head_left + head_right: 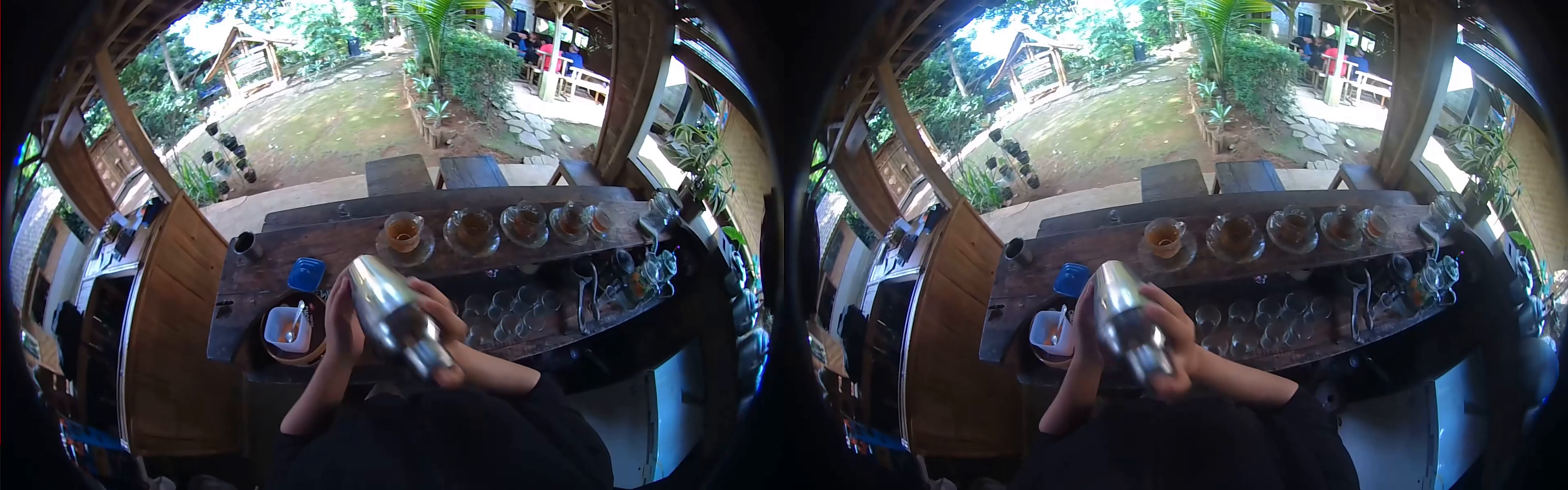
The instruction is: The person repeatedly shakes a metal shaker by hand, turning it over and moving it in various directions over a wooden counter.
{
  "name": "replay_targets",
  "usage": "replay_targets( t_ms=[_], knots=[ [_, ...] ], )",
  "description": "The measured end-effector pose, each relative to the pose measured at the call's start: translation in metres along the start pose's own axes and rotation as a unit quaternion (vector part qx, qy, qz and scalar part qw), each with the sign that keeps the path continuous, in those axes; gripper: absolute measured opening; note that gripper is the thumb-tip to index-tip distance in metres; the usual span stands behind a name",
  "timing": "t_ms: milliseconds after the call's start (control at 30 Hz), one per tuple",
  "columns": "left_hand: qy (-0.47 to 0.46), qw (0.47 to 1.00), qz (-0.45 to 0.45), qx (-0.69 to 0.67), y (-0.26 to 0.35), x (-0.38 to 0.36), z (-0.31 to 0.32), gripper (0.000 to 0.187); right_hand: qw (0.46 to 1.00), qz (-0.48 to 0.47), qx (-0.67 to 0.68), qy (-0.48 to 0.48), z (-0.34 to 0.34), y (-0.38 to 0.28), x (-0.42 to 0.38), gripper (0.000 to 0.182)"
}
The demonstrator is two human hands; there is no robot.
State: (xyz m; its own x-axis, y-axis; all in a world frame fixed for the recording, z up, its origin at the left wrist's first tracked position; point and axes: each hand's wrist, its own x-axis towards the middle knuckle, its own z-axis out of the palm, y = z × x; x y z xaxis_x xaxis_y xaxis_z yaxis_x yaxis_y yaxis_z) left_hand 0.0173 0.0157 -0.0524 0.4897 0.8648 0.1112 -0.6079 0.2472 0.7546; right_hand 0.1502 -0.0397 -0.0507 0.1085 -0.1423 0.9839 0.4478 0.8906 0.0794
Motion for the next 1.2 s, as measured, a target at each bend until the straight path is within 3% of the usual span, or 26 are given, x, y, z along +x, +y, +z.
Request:
replay_targets(
  t_ms=[33,67,133,167,200,233,267,333,367,400,433,467,533,567,600,667,733,767,800,867,933,1000,1067,1133,1167,1200],
  knots=[
    [0.054,0.995,-0.073,-0.041,-0.018,0.013,-0.023,0.037,0.980,0.181,-0.021,-0.085,-0.007,0.002,-0.009,0.069],
    [0.032,0.989,-0.125,-0.068,-0.017,0.017,-0.020,0.035,0.919,0.356,-0.040,-0.165,-0.014,0.002,-0.013,0.071],
    [0.055,0.991,-0.097,-0.075,-0.023,0.017,-0.010,0.035,0.969,0.111,-0.126,-0.179,-0.011,0.015,0.009,0.077],
    [0.052,0.995,-0.071,-0.047,-0.014,0.007,0.001,0.035,0.971,0.106,-0.126,-0.174,-0.013,0.006,0.026,0.077],
    [0.056,0.997,-0.052,-0.025,-0.001,0.000,0.013,0.037,0.969,0.175,-0.037,-0.171,-0.022,-0.015,0.054,0.074],
    [0.025,0.999,-0.030,-0.020,0.011,-0.006,0.024,0.037,0.954,0.243,0.053,-0.168,-0.028,-0.028,0.068,0.088],
    [-0.008,1.000,-0.008,-0.016,0.024,-0.011,0.035,0.038,0.993,0.007,-0.066,-0.099,-0.015,-0.026,0.060,0.083],
    [-0.026,0.999,0.033,0.033,0.036,-0.018,0.051,0.039,0.988,0.141,-0.035,-0.051,-0.017,-0.046,0.038,0.069],
    [-0.009,0.997,0.048,0.055,0.034,-0.014,0.051,0.038,0.990,0.128,0.009,-0.062,-0.022,-0.037,0.032,0.061],
    [0.008,0.995,0.063,0.076,0.031,-0.010,0.050,0.038,0.989,0.126,-0.024,-0.075,-0.020,-0.024,0.021,0.075],
    [0.041,0.997,-0.070,-0.013,0.008,0.019,0.009,0.036,0.975,0.201,0.011,-0.095,-0.024,-0.013,0.021,0.074],
    [0.017,0.993,-0.095,-0.066,-0.010,0.036,-0.018,0.036,0.953,0.275,0.047,-0.115,-0.027,-0.004,0.022,0.081],
    [0.010,0.998,-0.061,-0.021,-0.006,0.031,-0.001,0.035,0.986,0.084,-0.102,-0.098,-0.014,0.014,0.019,0.089],
    [0.032,0.999,-0.029,-0.009,-0.001,0.020,0.014,0.037,0.952,0.302,-0.005,-0.058,-0.020,-0.007,0.025,0.087],
    [0.037,0.993,0.059,0.092,0.016,-0.001,0.042,0.040,0.968,0.243,0.028,-0.046,-0.022,-0.015,0.043,0.086],
    [0.020,0.997,0.047,0.062,0.038,-0.019,0.059,0.043,0.990,0.131,0.043,0.025,-0.014,-0.040,0.039,0.073],
    [-0.073,0.980,0.154,0.099,0.036,-0.023,0.048,0.043,0.993,-0.075,-0.071,0.060,-0.004,-0.026,0.017,0.060],
    [-0.024,0.986,0.141,0.090,0.027,-0.021,0.042,0.042,0.995,0.008,-0.005,0.100,0.001,-0.031,0.004,0.048],
    [0.025,0.988,0.126,0.080,0.013,-0.017,0.032,0.042,0.995,0.095,0.028,-0.031,-0.026,-0.030,0.006,0.054],
    [0.117,0.991,0.011,0.062,-0.032,0.016,-0.016,0.033,0.937,0.279,-0.016,-0.208,-0.036,-0.021,0.032,0.060],
    [0.081,0.995,-0.049,-0.018,-0.030,0.009,-0.009,0.029,0.965,0.089,-0.113,-0.221,-0.020,0.002,0.033,0.062],
    [0.112,0.993,-0.040,-0.015,-0.023,-0.001,0.005,0.033,0.967,0.070,-0.118,-0.216,-0.029,-0.010,0.052,0.060],
    [0.051,0.993,0.071,0.075,0.015,-0.025,0.045,0.038,0.977,0.105,-0.072,-0.172,-0.036,-0.040,0.056,0.095],
    [-0.051,0.983,0.164,0.060,0.006,-0.028,0.031,0.040,0.997,0.041,-0.059,0.018,-0.012,-0.054,0.033,0.087],
    [-0.042,0.980,0.187,0.062,-0.006,-0.026,0.024,0.039,0.998,-0.024,-0.050,0.021,-0.010,-0.051,0.046,0.083],
    [-0.034,0.975,0.211,0.064,-0.014,-0.025,0.021,0.039,0.998,-0.026,-0.052,0.021,-0.020,-0.043,0.044,0.083]
  ],
)
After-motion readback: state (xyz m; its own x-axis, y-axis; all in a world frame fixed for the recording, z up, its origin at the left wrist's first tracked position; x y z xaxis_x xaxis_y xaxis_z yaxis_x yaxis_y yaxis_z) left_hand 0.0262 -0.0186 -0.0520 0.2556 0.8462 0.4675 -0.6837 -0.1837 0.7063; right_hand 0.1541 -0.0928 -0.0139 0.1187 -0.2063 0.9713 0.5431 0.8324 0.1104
